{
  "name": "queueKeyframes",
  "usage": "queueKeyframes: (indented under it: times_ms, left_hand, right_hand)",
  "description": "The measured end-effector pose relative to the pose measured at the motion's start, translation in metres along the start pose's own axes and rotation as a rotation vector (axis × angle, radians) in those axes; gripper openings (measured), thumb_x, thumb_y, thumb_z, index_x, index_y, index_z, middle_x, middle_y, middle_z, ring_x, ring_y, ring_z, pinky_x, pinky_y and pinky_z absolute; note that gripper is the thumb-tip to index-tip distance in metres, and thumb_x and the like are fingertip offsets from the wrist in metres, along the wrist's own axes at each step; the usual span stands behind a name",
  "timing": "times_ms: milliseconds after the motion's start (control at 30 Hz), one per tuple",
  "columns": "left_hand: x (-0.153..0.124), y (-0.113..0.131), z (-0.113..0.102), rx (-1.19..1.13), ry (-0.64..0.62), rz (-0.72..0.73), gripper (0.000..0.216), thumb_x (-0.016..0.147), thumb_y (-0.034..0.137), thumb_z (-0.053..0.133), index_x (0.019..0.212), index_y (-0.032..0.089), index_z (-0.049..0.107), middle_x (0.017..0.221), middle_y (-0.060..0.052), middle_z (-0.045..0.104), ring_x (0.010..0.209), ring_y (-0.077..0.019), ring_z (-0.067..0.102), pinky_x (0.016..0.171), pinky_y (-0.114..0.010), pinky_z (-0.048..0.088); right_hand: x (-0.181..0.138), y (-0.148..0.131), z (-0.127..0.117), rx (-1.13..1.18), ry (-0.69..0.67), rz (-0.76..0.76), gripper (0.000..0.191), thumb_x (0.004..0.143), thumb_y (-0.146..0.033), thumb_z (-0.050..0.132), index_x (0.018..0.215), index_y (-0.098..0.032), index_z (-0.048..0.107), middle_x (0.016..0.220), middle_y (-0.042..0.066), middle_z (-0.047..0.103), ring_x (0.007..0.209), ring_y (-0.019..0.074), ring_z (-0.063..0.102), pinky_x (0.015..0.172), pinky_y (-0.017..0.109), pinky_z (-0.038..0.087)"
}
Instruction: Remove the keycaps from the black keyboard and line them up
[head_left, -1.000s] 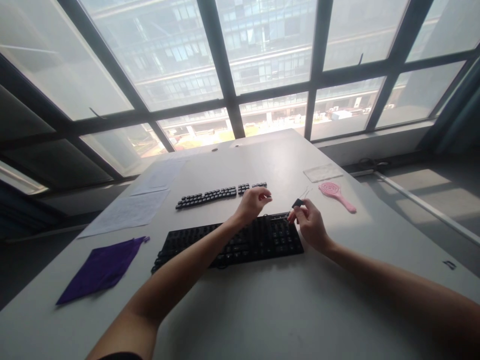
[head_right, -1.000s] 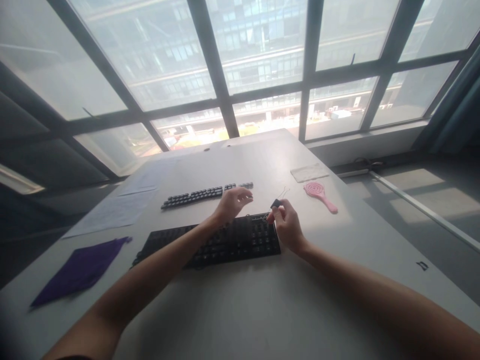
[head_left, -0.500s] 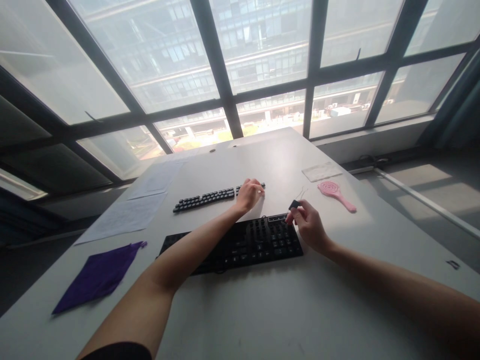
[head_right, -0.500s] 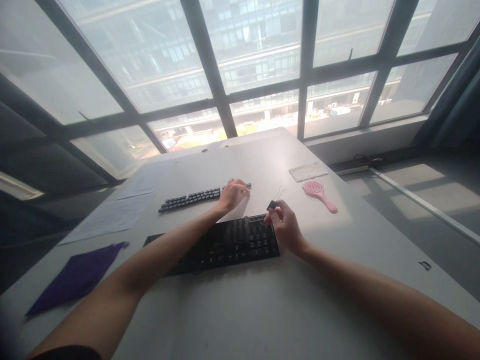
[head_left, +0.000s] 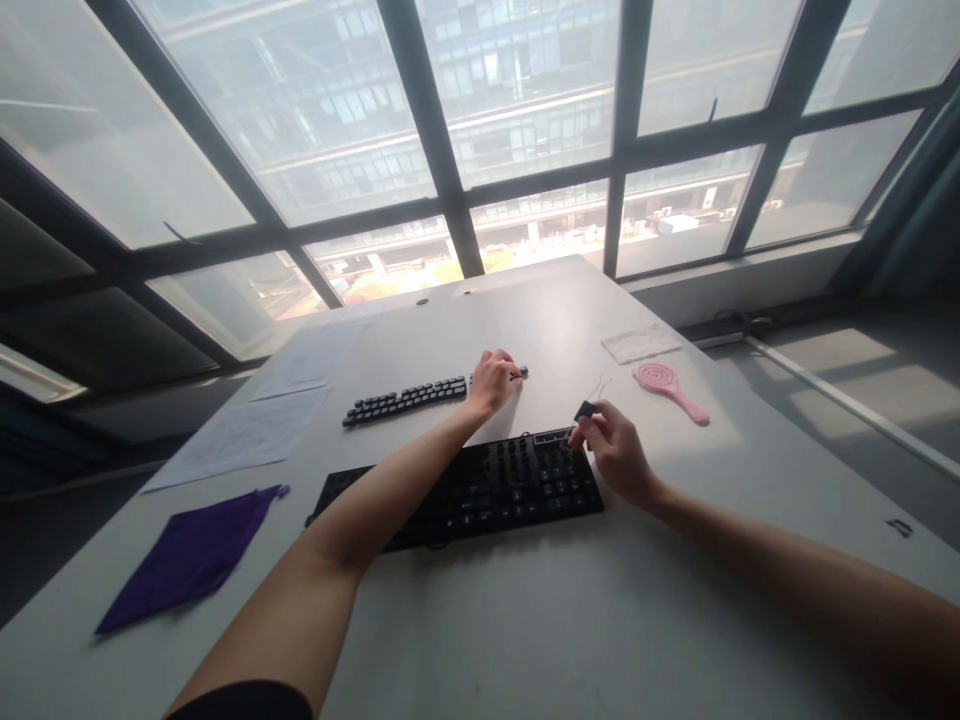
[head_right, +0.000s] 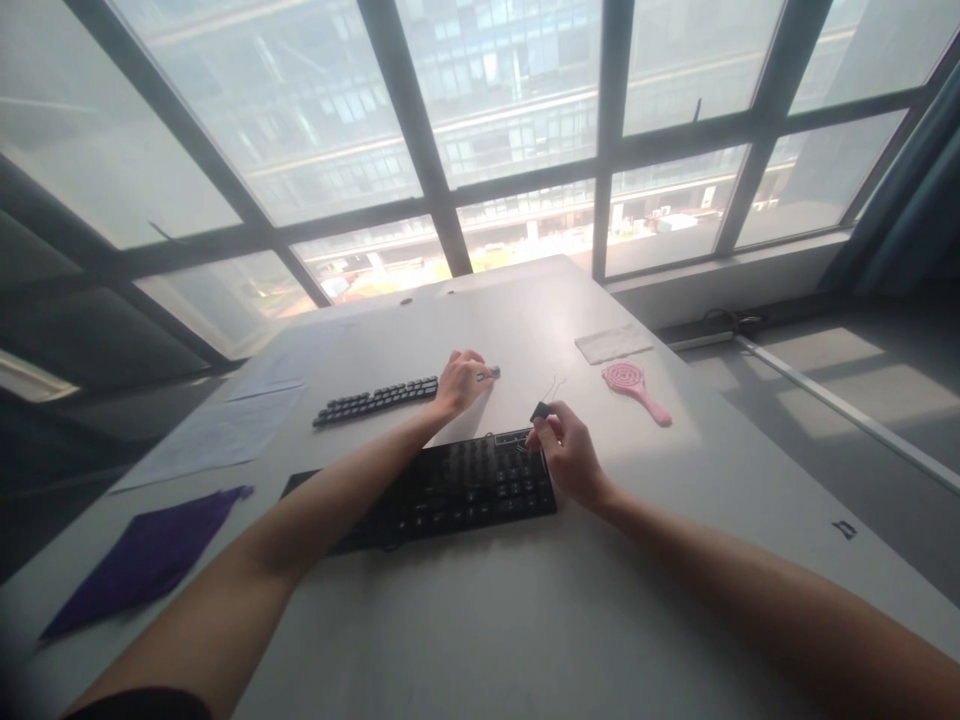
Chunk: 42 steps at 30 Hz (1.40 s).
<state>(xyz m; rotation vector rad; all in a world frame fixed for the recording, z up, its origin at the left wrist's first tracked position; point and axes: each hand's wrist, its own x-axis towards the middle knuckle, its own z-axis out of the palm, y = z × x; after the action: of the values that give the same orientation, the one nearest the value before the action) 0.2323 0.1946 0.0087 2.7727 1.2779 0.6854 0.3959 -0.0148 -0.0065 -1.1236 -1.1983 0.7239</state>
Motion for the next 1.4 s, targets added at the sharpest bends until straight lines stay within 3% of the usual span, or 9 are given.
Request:
queueKeyframes:
  times_ms: [200,433,567,767,1000,1100,1233,1400]
  left_hand:
    - [-0.003,0.001,-0.009,-0.031,0.074,0.002,0.028,0.079,0.024,0.076,0.107,0.021,0.073,0.115,-0.008,0.062,0.108,-0.0274,0.049,0.097,-0.04,0.046]
    - [-0.032,-0.006,-0.045,-0.082,0.055,0.03,0.016,0.085,0.024,0.066,0.098,0.019,0.074,0.103,-0.008,0.068,0.098,-0.0243,0.058,0.095,-0.038,0.047]
    - [-0.073,-0.025,-0.081,-0.13,0.012,-0.049,0.02,0.087,0.028,0.057,0.096,0.02,0.073,0.099,-0.006,0.072,0.085,-0.0212,0.063,0.088,-0.035,0.05]
    - [-0.162,-0.074,-0.134,-0.069,0.015,-0.227,0.028,0.088,0.039,0.051,0.093,0.021,0.072,0.095,-0.006,0.073,0.082,-0.0223,0.065,0.085,-0.036,0.051]
    - [-0.258,-0.125,-0.169,-0.093,-0.001,-0.447,0.029,0.085,0.04,0.051,0.096,0.024,0.073,0.097,-0.003,0.074,0.078,-0.0215,0.066,0.076,-0.032,0.053]
    - [-0.284,-0.13,-0.173,-0.211,0.01,-0.449,0.028,0.087,0.04,0.052,0.095,0.024,0.073,0.101,-0.004,0.072,0.079,-0.02,0.066,0.069,-0.029,0.053]
    - [-0.3,-0.121,-0.175,-0.346,0.038,-0.399,0.027,0.091,0.041,0.054,0.094,0.023,0.074,0.104,-0.007,0.07,0.092,-0.0209,0.066,0.077,-0.03,0.054]
    - [-0.306,-0.107,-0.179,-0.489,-0.066,-0.276,0.023,0.09,0.038,0.061,0.099,0.022,0.074,0.112,-0.008,0.066,0.093,-0.0189,0.064,0.083,-0.031,0.054]
  right_hand:
    - [0.001,-0.002,-0.002,0.004,0.043,-0.047,0.016,0.096,-0.036,0.053,0.089,-0.021,0.052,0.069,0.001,0.067,0.065,0.0171,0.064,0.062,0.03,0.048]
    - [0.002,-0.001,-0.002,0.001,0.06,-0.062,0.015,0.096,-0.033,0.052,0.087,-0.021,0.051,0.072,0.001,0.065,0.068,0.017,0.063,0.065,0.031,0.048]
    - [0.001,0.0,-0.003,-0.009,0.025,-0.069,0.017,0.097,-0.034,0.052,0.086,-0.021,0.051,0.074,0.002,0.065,0.069,0.0175,0.063,0.066,0.032,0.049]
    - [-0.017,-0.017,0.01,-0.031,-0.052,-0.066,0.016,0.097,-0.035,0.053,0.089,-0.022,0.053,0.079,0.003,0.066,0.077,0.0197,0.064,0.075,0.034,0.051]
    - [-0.047,-0.029,0.032,-0.173,-0.269,-0.031,0.017,0.099,-0.037,0.048,0.096,-0.023,0.055,0.091,0.006,0.07,0.086,0.0226,0.066,0.079,0.036,0.05]
    - [-0.043,-0.021,0.03,-0.232,-0.267,-0.004,0.021,0.099,-0.04,0.046,0.09,-0.023,0.055,0.083,0.004,0.07,0.08,0.0226,0.066,0.076,0.036,0.051]
    - [-0.033,-0.01,0.02,-0.328,-0.234,-0.011,0.022,0.096,-0.042,0.05,0.09,-0.023,0.058,0.083,0.005,0.072,0.081,0.0241,0.068,0.077,0.037,0.051]
    - [-0.015,-0.01,0.01,-0.418,-0.14,0.012,0.022,0.092,-0.045,0.056,0.087,-0.024,0.06,0.077,0.005,0.073,0.075,0.025,0.07,0.075,0.038,0.053]
